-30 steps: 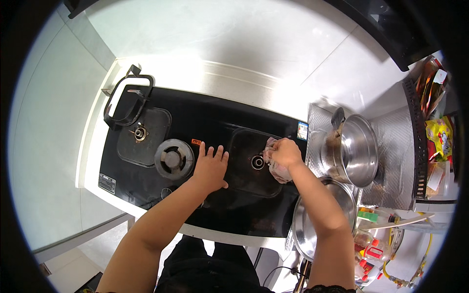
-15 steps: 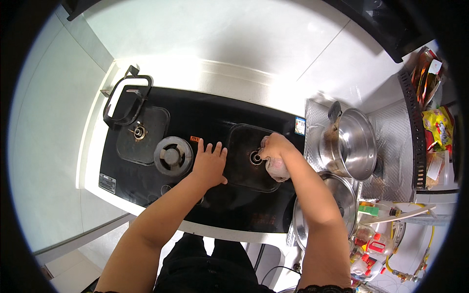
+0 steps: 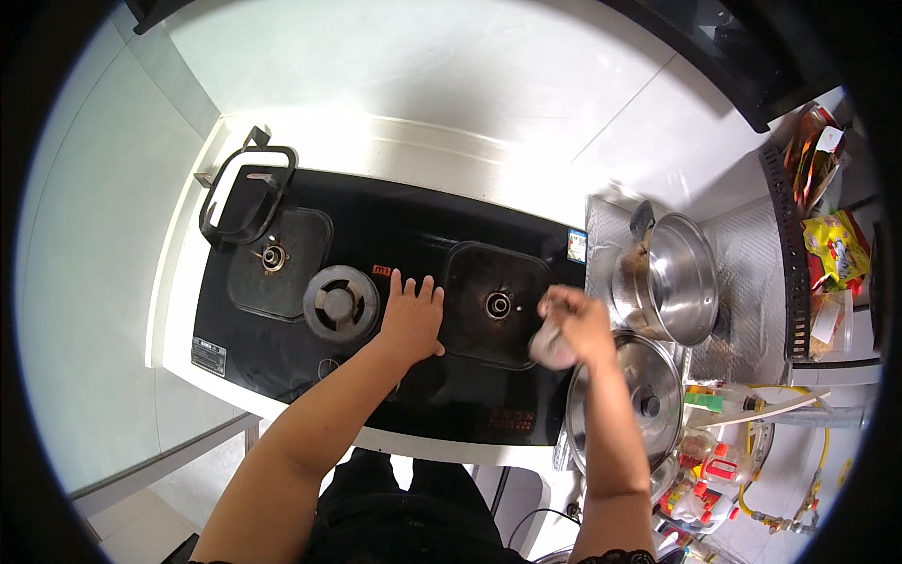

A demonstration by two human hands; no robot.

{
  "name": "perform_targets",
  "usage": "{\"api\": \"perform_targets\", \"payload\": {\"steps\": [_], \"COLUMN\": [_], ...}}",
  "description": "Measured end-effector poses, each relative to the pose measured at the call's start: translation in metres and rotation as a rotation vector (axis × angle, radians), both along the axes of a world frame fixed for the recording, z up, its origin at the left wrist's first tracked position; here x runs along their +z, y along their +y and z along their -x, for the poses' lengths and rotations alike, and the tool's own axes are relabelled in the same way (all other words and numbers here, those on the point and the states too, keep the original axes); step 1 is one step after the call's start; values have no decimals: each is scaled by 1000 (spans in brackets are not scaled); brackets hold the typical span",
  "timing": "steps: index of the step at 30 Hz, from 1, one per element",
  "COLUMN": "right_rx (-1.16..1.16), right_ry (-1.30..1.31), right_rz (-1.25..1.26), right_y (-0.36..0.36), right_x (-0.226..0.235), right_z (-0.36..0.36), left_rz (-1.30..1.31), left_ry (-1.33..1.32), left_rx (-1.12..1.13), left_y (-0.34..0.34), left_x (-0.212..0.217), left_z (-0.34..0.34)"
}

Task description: The person cleans a gas stovetop and the wall above it using a cloth. They wipe the burners and surrounding surface, then rinse and wring the cloth at the sink before returning to wipe the stovetop and wall again.

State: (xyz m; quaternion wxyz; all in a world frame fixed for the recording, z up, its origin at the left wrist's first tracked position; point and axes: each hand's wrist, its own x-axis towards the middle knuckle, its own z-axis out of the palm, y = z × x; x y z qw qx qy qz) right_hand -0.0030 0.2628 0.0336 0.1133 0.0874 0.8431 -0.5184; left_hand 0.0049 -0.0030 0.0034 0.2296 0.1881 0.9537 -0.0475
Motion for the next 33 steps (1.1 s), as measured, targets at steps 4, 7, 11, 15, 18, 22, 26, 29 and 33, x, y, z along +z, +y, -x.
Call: {"api": "perform_targets", "payload": {"steps": [4, 7, 11, 15, 18, 22, 26, 29, 33], "right_rx": [51, -6, -281, -360, -295, -375, -439, -440, -500], "right_ry": [116, 120, 481, 134, -154, -230, -193, -211, -193], "right_rz": [172, 69, -223, -504, -511, -430, -372, -356, -324], "right_y": [-52, -94, -138, -146, -147, -149, -160, -164, -166], "right_x": [-23, -46, -69, -61, -34, -38, -40, -33, -40], "right_z": [-84, -91, -45, -19, -8, -3, -11, -14, -13], "left_rz": [-26, -61, -54, -87, -90, -106, -118, -117, -130], "left_ry": [24, 47, 137, 109, 118, 172, 206, 224, 169], "left_rx": [-24, -42, -61, -63, -71, -100, -109, -119, -103], "left_y": [3, 5, -8, -8, -6, -6, -10, -13, -13], "left_x": [-1, 0, -21, -17, -11, -16, -22, -29, -24], "left_z": [0, 1, -5, -4, -2, -3, -4, -5, -5]}}
